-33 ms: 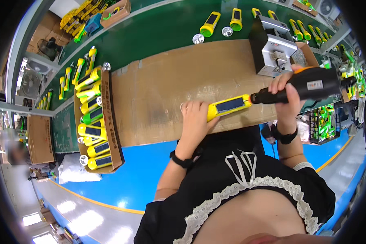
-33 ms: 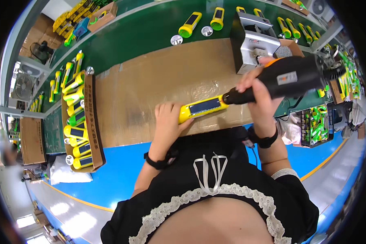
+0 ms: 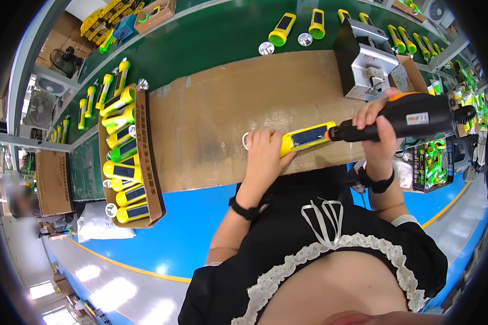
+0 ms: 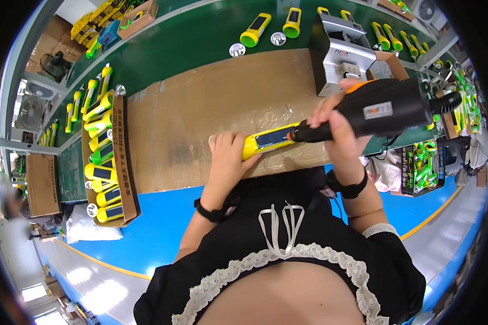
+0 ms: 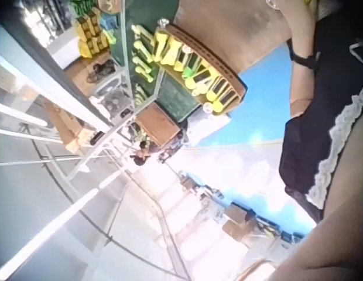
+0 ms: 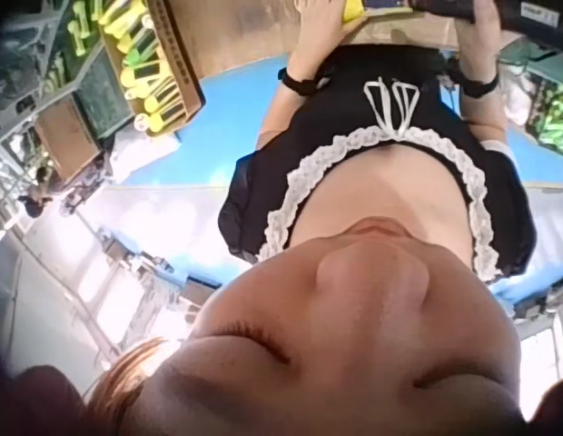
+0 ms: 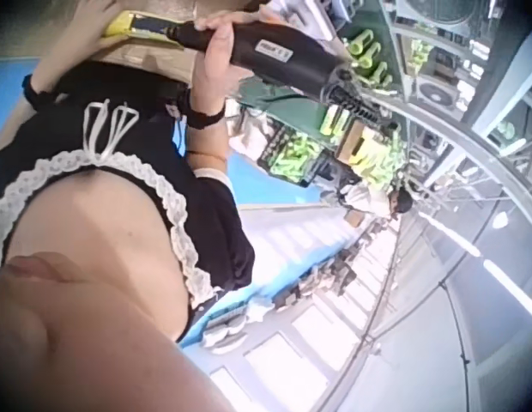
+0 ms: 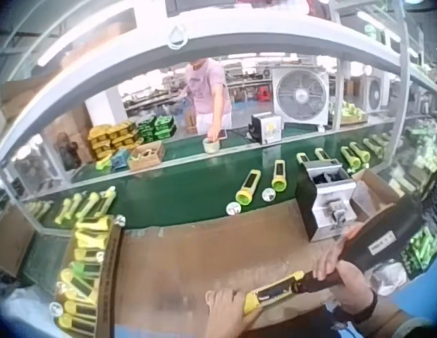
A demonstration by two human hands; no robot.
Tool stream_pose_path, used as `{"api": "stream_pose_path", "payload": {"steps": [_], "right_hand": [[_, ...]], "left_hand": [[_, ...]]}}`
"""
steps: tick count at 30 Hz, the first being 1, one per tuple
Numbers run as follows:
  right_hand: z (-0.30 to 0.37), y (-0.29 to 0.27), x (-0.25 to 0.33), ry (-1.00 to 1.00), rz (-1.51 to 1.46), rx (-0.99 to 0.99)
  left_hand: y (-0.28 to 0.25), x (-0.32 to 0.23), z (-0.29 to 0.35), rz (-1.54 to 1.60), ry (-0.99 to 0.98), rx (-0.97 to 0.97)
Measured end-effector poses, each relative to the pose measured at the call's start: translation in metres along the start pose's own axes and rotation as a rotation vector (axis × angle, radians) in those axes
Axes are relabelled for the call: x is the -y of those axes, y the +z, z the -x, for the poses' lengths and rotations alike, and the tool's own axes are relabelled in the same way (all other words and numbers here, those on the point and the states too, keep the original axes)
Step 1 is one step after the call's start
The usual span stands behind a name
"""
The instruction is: Assembling solar-powered flashlights by using an electric screwdriver to attach components and housing.
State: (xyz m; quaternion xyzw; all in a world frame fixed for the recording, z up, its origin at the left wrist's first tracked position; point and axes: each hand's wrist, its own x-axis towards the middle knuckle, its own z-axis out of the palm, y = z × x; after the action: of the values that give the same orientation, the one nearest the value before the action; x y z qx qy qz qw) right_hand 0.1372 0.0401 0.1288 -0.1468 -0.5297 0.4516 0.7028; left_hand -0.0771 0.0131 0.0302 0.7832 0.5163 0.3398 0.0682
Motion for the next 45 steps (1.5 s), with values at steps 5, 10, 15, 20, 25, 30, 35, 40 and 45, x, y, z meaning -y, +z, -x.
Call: {"api": "stream_pose_path", "payload": {"steps": [5,10,15,20,25,30,35,40,45], "right_hand": [[0.020,0.033,-0.013,0.101,0.182,0.150],[0.023,0.036,-0.019,0.098,0.190,0.160],[0.027,0.032,-0.032,0.097,0.229,0.198],[0.034,0.034,-0.040,0.051,0.254,0.219],[0.033,0.034,-0.042,0.098,0.320,0.265],[0.030,0.035,-0.047,0.094,0.269,0.198],[0.028,0.033,-0.041,0.219,0.266,0.143],[0.001,0.023,0.010,-0.055,0.133,0.013],[-0.050,-0.034,0.049,-0.298,0.364,-0.165]], "left_hand": [[0.018,-0.004,-0.005,0.089,-0.051,-0.043],[0.021,-0.006,-0.004,0.108,-0.055,-0.053],[0.019,-0.007,-0.004,0.120,-0.067,-0.062],[0.018,-0.009,-0.002,0.109,-0.078,-0.039],[0.018,-0.009,-0.003,0.094,-0.048,-0.038],[0.019,-0.010,-0.004,0.078,-0.052,-0.012],[0.020,-0.011,-0.005,0.045,-0.044,-0.008],[0.023,-0.010,-0.005,0.042,-0.035,-0.007],[0.015,-0.014,-0.006,0.041,-0.052,0.056]]}}
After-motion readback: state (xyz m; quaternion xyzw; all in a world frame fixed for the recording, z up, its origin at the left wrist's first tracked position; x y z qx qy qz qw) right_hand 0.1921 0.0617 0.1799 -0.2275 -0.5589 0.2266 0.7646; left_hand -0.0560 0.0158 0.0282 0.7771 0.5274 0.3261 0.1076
